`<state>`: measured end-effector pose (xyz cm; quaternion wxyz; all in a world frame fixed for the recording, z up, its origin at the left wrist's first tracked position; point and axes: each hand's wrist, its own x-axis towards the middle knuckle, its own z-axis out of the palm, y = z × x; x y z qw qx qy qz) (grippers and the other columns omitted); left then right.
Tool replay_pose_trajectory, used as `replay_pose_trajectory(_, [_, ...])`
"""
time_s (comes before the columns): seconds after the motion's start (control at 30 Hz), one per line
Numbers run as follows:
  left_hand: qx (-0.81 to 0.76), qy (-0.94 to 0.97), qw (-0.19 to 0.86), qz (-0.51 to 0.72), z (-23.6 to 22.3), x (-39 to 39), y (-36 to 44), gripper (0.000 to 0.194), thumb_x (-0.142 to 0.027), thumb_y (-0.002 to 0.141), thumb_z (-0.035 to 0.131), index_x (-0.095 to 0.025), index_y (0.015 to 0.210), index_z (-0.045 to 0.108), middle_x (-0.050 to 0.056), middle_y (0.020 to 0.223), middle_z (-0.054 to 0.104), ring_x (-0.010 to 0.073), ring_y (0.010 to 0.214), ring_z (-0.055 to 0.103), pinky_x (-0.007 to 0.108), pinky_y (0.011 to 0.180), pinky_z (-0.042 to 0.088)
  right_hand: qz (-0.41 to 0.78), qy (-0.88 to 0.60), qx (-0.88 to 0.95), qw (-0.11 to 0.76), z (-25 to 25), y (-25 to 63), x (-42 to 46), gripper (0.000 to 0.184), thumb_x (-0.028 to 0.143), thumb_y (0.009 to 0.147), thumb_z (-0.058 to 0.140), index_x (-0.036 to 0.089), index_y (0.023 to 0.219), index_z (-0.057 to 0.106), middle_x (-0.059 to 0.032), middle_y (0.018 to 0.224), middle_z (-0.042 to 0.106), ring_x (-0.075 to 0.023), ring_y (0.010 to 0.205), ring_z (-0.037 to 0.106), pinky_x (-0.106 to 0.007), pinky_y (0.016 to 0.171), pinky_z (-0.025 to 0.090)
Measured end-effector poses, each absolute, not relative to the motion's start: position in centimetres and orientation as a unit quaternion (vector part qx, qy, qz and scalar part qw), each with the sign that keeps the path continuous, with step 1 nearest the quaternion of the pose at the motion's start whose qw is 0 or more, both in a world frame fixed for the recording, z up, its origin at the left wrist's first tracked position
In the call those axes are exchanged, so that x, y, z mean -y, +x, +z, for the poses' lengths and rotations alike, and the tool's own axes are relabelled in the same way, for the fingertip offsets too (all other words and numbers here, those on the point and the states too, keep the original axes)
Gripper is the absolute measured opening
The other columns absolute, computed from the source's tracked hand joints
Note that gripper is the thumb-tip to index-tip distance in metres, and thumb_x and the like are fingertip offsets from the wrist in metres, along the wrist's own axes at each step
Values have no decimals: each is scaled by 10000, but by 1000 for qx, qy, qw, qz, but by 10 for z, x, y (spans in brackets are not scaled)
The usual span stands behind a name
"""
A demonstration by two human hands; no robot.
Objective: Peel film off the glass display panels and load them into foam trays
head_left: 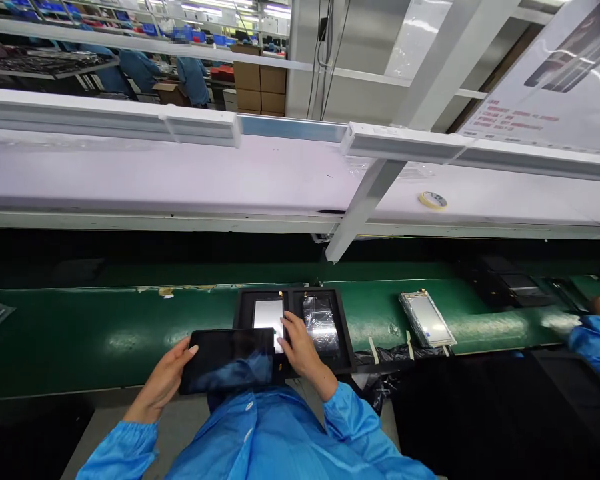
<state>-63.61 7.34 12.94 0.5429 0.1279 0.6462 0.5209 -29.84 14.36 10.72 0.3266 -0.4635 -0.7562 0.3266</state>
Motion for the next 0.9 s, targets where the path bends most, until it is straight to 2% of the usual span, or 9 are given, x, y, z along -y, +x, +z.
replay_pose_trajectory(0.13, [-569, 160, 615, 522, 127, -90, -620, 553, -397, 561, 934, -188, 1008, 684, 71, 1001, 793, 327, 1226, 658, 366, 958, 577, 381, -419, 752, 338, 134, -340, -110, 340, 383, 1009, 503, 220, 1245, 685, -117, 1150, 701, -238, 1074, 653, -444, 1003, 524])
replay_pose_trajectory(0.2, [-556, 139, 607, 550, 119, -91, -609, 543, -364, 570, 926, -187, 1015, 671, 53, 957, 793, 303, 1116, 711, 346, 890, 599, 492, -453, 678, 304, 125, -350, -95, 399, 509, 1018, 460, 211, 1032, 724, -64, 884, 713, -197, 788, 687, -387, 811, 571])
replay_pose_trajectory(0.27, [-550, 102, 597, 575, 108, -86, -595, 531, -305, 567, 917, -195, 1019, 662, 37, 949, 790, 274, 1057, 730, 322, 869, 599, 618, -484, 554, 277, 104, -358, -89, 477, 652, 945, 519, 205, 950, 686, -24, 775, 687, -175, 650, 672, -346, 675, 567])
replay_pose_trajectory(0.37, [-518, 72, 626, 578, 92, -73, -570, 635, -243, 590, 898, -237, 1164, 628, 33, 1062, 780, 247, 1058, 727, 311, 879, 593, 694, -502, 387, 342, 68, -368, -97, 585, 711, 775, 696, 215, 1077, 626, -35, 900, 716, -211, 813, 715, -362, 741, 582])
replay_pose_trajectory(0.43, [-498, 63, 666, 552, 83, -65, -557, 783, -220, 600, 886, -290, 1305, 554, 39, 1156, 760, 249, 1082, 719, 337, 898, 592, 669, -517, 337, 414, 48, -373, -109, 586, 652, 726, 757, 225, 1098, 608, -49, 966, 732, -224, 916, 707, -387, 846, 571])
replay_pose_trajectory(0.53, [-511, 79, 697, 497, 69, -66, -551, 886, -196, 591, 853, -305, 1387, 478, 57, 1160, 745, 269, 1055, 723, 390, 898, 592, 635, -539, 332, 444, 26, -375, -129, 521, 564, 699, 763, 222, 1060, 605, -71, 1008, 752, -242, 953, 699, -408, 913, 548])
replay_pose_trajectory(0.73, [-626, 165, 638, 418, 34, -105, -551, 451, -203, 668, 724, -185, 1112, 650, 136, 1104, 740, 305, 1077, 703, 399, 880, 555, 566, -588, 415, 403, 0, -362, -164, 401, 408, 756, 669, 211, 1103, 627, -90, 1130, 759, -250, 1063, 688, -408, 979, 528])
replay_pose_trajectory(0.83, [-656, 164, 613, 408, 21, -120, -541, 352, -161, 662, 726, -177, 1013, 699, 155, 1188, 726, 329, 1216, 641, 423, 984, 511, 491, -638, 497, 324, 0, -353, -181, 415, 311, 798, 625, 201, 1198, 648, -83, 1139, 762, -256, 1081, 691, -415, 1009, 516])
replay_pose_trajectory(0.9, [-666, 169, 609, 396, 15, -125, -534, 313, -158, 652, 745, -169, 964, 718, 170, 1197, 729, 359, 1251, 620, 462, 1026, 487, 417, -676, 555, 249, 5, -349, -187, 461, 243, 824, 595, 159, 1274, 650, -129, 1190, 738, -276, 1137, 679, -403, 1042, 494])
